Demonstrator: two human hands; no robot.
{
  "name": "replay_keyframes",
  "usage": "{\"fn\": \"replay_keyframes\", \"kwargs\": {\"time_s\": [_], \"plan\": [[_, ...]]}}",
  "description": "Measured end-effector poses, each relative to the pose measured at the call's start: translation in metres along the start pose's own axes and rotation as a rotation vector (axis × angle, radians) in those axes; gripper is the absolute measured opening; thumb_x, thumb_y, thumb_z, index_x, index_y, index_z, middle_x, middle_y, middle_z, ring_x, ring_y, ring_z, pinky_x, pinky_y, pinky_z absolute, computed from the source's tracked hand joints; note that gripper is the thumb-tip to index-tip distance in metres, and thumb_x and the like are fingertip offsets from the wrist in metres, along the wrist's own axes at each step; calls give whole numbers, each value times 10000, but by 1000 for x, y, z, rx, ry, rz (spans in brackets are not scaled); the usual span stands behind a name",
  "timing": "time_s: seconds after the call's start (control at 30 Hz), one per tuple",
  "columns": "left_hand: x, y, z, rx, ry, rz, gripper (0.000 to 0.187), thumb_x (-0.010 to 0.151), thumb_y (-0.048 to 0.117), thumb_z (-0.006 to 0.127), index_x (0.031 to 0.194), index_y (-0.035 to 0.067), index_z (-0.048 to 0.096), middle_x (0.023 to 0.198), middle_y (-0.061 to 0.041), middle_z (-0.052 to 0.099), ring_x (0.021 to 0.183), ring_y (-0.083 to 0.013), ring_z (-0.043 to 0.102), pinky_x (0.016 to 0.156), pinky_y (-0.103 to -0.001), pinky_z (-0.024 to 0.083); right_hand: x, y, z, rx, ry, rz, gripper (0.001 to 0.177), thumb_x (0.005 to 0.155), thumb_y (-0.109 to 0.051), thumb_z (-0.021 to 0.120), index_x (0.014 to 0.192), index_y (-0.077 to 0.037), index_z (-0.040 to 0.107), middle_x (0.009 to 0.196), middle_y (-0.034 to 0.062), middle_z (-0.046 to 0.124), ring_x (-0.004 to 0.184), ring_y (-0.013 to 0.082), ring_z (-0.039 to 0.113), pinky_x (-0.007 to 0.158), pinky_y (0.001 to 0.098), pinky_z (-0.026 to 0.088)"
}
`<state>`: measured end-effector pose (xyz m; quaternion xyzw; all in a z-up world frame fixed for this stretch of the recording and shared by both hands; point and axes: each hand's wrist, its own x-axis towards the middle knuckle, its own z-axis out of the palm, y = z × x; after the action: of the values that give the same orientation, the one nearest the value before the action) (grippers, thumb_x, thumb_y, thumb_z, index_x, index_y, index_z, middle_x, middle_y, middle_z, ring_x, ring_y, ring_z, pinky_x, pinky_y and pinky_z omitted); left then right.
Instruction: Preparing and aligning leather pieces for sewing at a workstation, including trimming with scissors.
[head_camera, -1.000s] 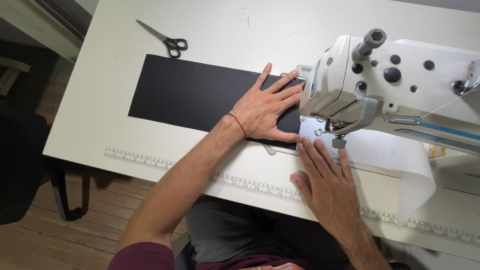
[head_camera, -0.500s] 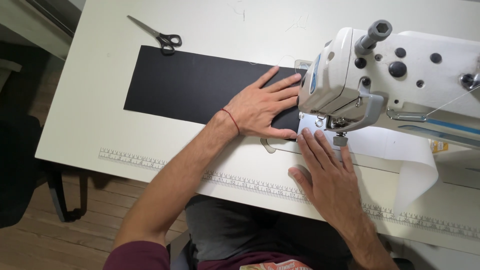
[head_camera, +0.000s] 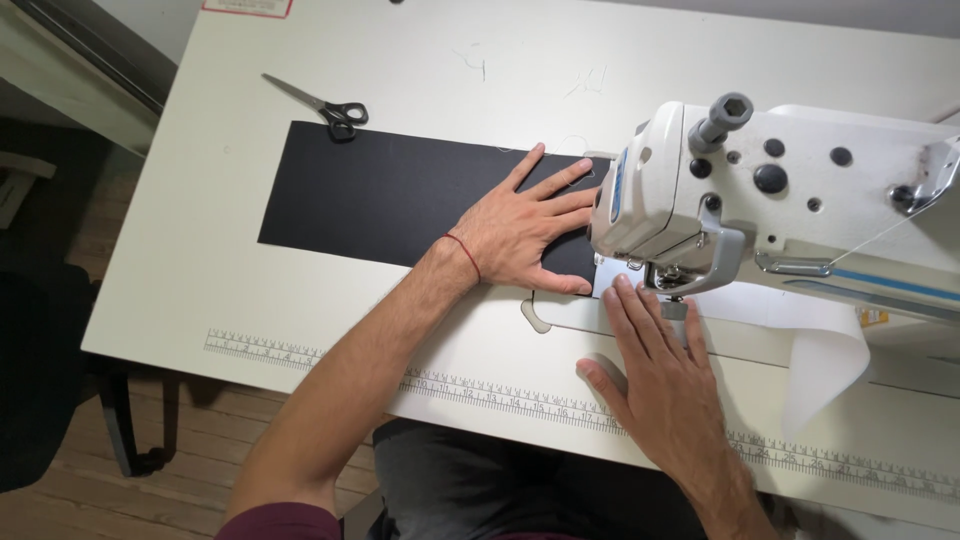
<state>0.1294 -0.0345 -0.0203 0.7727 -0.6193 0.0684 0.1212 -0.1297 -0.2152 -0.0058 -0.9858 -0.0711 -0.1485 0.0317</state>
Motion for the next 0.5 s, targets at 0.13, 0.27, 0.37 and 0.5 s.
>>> {"fn": "replay_keyframes", "kwargs": {"time_s": [0.13,0.27,0.37,0.5], "plan": [[1,-1,-3,7,-11,8,1042,1060,949,359,1753,192,538,1840,-9,507,1782,-329,263,1433,-729,25,-1,2,3,0,10,-2,862,1127,-648,560,1762,-67,520,1862,87,517,1690,272,516,1446,597,292],[2,-3,0,8,13,9,1045,1055,954,393,1745,187,555,1840,-3,511,1782,-319,262,1427,-738,47,-2,3,3,-15,2,7,901,1110,-668,573,1763,-50,508,1862,97,513,1648,267,552,1437,602,310],[5,-7,0,20,-3,7,1072,1047,972,387,1770,192,519,1851,-5,496,1784,-325,249,1420,-749,51,0,3,3,-49,13,13,912,1105,-687,575,1756,-50,526,1854,94,530,1571,255,614,1433,584,328],[8,-7,-4,14,-54,-17,1096,1048,974,345,1802,187,456,1880,2,435,1790,-321,198,1411,-768,32,-1,1,2,-31,18,44,935,1089,-704,591,1735,-31,542,1830,142,554,1546,268,625,1459,577,295]]}}
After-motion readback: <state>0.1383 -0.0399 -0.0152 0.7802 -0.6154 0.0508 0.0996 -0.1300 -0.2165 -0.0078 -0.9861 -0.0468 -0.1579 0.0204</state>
